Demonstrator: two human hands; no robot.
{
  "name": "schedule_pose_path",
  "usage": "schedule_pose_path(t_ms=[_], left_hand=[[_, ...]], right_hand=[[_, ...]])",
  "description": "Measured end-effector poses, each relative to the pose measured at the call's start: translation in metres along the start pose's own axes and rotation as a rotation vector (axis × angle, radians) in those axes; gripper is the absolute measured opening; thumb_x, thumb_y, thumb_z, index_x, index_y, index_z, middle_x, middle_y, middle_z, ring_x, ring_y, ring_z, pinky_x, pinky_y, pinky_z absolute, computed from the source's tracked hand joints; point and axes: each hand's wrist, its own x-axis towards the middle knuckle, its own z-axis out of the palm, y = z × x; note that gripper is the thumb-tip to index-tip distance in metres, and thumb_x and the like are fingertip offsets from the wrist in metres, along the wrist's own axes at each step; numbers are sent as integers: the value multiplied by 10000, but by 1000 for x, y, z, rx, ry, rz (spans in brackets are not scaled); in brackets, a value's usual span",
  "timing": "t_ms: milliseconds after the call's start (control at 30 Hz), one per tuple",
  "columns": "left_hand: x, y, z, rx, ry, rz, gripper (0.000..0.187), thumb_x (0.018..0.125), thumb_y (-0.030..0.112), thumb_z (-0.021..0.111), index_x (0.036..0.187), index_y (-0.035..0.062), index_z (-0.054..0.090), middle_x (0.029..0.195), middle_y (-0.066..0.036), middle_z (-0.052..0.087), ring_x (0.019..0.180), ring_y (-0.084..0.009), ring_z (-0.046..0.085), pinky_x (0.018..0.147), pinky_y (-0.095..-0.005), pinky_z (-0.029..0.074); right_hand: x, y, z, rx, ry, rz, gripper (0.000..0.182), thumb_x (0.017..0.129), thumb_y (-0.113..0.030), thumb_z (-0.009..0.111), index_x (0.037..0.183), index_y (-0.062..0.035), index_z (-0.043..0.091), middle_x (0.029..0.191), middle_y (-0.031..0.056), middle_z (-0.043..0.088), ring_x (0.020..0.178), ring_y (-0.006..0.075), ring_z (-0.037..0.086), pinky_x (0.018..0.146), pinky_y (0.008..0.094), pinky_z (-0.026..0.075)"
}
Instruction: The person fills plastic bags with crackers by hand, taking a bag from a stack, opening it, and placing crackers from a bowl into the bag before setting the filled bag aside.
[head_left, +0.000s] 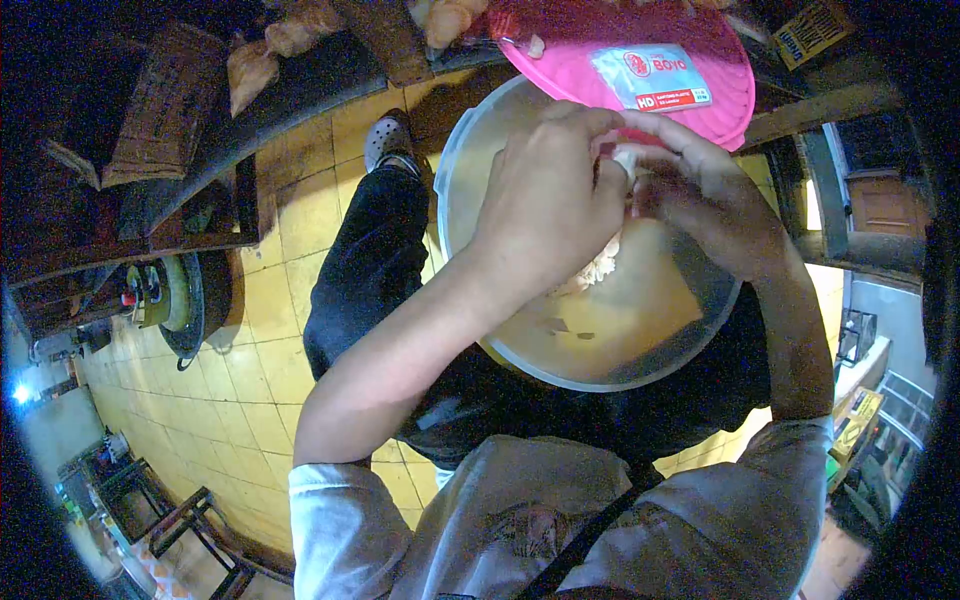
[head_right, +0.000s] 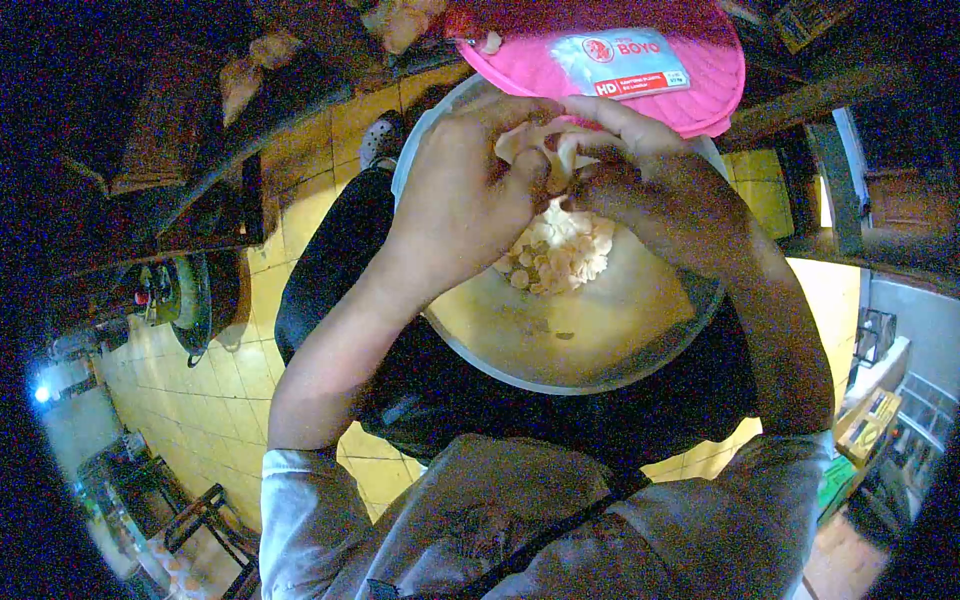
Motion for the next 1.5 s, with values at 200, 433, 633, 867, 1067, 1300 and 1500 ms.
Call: schedule_pose_path(t_ms=[200, 433, 633, 867, 1067, 1300, 1500], left_hand=[[-2, 8, -7, -212, -182, -33, 236, 883, 55, 601, 1092, -46, 646, 901, -97, 691, 645, -121, 630, 602, -281, 534], [-1, 3, -11, -140, -148, 4, 258, 815, -9, 632, 1070, 14, 665, 920, -125, 681, 688, -179, 662, 608, -300, 540], [3, -3, -12, 204, 127, 191, 339, 757, -40, 636, 1092, 14, 642, 977, -178, 654, 755, -281, 672, 657, -336, 552], [4, 2, -24, -235, -102, -144, 281, 829, 26, 647, 1108, 3, 634, 918, -70, 684, 845, -156, 672, 667, -288, 550], [7, -1, -22, -248, -85, 31, 344, 852, 60, 657, 1186, 7, 590, 1011, -73, 660, 963, -161, 635, 823, -280, 512], [-7, 13, 0, -426, -231, 142, 462, 817, 188, 690, 1211, -1, 540, 1003, -160, 645, 962, -277, 625, 880, -367, 480], [-2, 14, 4, -505, -572, -67, 276, 888, 257, 636, 992, 2, 619, 818, -90, 652, 785, -190, 615, 758, -329, 487]], right_hand=[[2, 0, -4, -246, 194, 146, 462, 813, 42, 613, 1259, -47, 532, 834, 103, 658, 756, 179, 660, 672, 297, 538], [1, 10, -9, -914, 222, -322, 326, 801, -8, 620, 1124, -51, 630, 874, 143, 654, 720, 216, 655, 666, 335, 521], [2, -1, 3, -441, 251, -162, 338, 793, 19, 544, 1111, -51, 634, 940, 179, 662, 791, 322, 656, 730, 361, 525], [-1, 11, 6, -959, 104, -437, 511, 831, -57, 625, 1312, -110, 461, 875, 158, 602, 681, 303, 610, 659, 379, 499], [-5, -7, 8, -925, 202, -365, 203, 942, -192, 569, 1120, -99, 539, 708, 134, 617, 686, 342, 666, 607, 394, 513], [-8, -22, 8, -325, 230, -305, 139, 953, -180, 576, 1005, -53, 592, 697, -39, 534, 630, 44, 508, 574, 208, 405], [-11, -36, -9, -182, 282, -152, 119, 957, -176, 579, 988, -62, 599, 751, -37, 562, 640, 41, 532, 560, 183, 399]])
